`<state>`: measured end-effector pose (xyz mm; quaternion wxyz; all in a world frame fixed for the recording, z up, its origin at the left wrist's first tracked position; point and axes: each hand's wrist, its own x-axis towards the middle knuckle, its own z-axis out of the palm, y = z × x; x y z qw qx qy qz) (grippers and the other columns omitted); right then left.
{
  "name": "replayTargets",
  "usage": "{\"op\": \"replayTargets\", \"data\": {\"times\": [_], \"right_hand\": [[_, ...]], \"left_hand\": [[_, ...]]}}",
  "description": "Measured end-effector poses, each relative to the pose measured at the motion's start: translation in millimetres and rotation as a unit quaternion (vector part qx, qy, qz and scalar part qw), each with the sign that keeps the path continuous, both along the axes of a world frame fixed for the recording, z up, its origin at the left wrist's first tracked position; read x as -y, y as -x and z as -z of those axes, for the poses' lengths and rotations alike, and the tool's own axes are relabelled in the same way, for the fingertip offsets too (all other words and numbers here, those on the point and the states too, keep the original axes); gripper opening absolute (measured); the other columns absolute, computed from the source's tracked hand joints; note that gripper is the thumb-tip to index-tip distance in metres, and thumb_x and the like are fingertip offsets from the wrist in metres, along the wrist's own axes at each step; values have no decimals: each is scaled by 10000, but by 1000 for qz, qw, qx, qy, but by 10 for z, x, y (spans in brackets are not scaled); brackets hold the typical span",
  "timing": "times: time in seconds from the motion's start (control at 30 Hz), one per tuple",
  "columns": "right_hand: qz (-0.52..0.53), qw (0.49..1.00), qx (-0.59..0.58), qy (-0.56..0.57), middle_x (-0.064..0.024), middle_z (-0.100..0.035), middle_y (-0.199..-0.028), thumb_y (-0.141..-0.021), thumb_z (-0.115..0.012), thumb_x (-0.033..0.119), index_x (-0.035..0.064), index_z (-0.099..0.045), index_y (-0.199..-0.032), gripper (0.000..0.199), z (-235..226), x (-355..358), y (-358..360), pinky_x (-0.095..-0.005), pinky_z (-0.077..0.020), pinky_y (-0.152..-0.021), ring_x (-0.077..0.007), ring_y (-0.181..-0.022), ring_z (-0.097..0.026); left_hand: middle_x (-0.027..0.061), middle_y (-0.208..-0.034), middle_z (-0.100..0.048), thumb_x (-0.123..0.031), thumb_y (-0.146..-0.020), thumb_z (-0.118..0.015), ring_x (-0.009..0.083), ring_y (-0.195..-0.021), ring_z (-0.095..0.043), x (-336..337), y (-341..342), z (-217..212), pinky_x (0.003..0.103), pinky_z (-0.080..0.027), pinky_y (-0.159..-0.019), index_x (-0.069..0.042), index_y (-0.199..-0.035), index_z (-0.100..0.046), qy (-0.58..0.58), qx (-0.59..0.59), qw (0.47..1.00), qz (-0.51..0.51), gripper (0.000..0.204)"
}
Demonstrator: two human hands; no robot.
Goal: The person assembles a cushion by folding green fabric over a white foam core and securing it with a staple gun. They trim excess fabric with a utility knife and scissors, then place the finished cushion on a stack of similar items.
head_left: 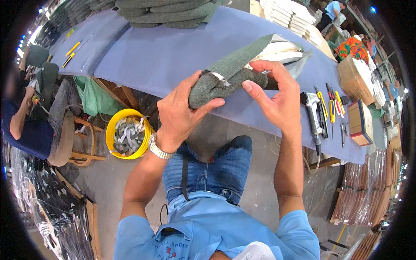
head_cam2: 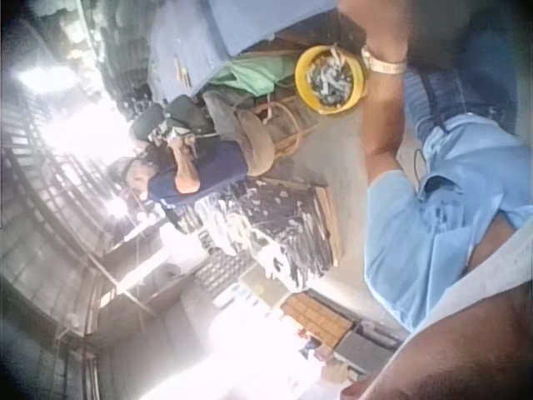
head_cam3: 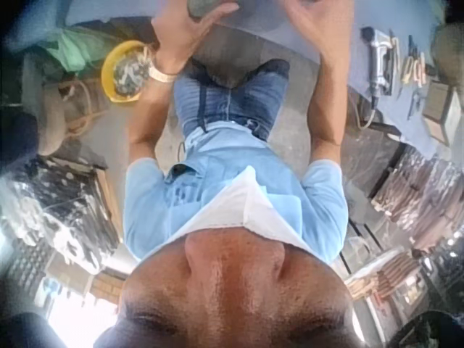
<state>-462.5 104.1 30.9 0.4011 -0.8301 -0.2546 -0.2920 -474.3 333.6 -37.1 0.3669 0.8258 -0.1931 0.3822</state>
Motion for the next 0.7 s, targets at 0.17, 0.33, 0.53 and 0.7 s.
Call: {"op": "replayTargets", "data": {"times": [0.17,0.33,0.53,0.7], "right_hand": [[-7,993,-119,-7,-118,-759,-929,-855,-834,194,41,-697,-1060,290,-27,-131,34,-348,-560,-807,-243,-858,-737],[-21,989,-143,4,-111,-724,-854,-887,-805,167,28,-689,-1016,223,-16,-389,-88,-328,-528,-731,-217,-781,-686],[-100,992,-68,29,-114,-691,-882,-854,-801,144,55,-720,-933,144,-43,-476,-77,-380,-499,-723,-309,-792,-647],[-145,989,16,13,-82,-677,-930,-781,-830,72,88,-741,-907,155,316,-384,85,-376,-482,-783,-284,-868,-621]], "left_hand": [[196,-1050,-756,-432,-787,-889,306,-966,-771,-58,46,71,378,-604,-794,-21,-1305,-572,35,-83,996,-25,733],[150,-1067,-746,-511,-803,-840,337,-864,-759,-254,-6,209,405,-607,-695,-43,-1351,-522,25,-71,997,-2,788],[146,-1238,-708,-456,-834,-828,341,-969,-745,-243,-8,246,401,-607,-738,-53,-1397,-487,14,-36,999,15,772],[143,-1260,-706,-378,-808,-863,331,-986,-745,-206,-12,233,391,-608,-751,-33,-1391,-490,22,-21,1000,-6,773]]}}
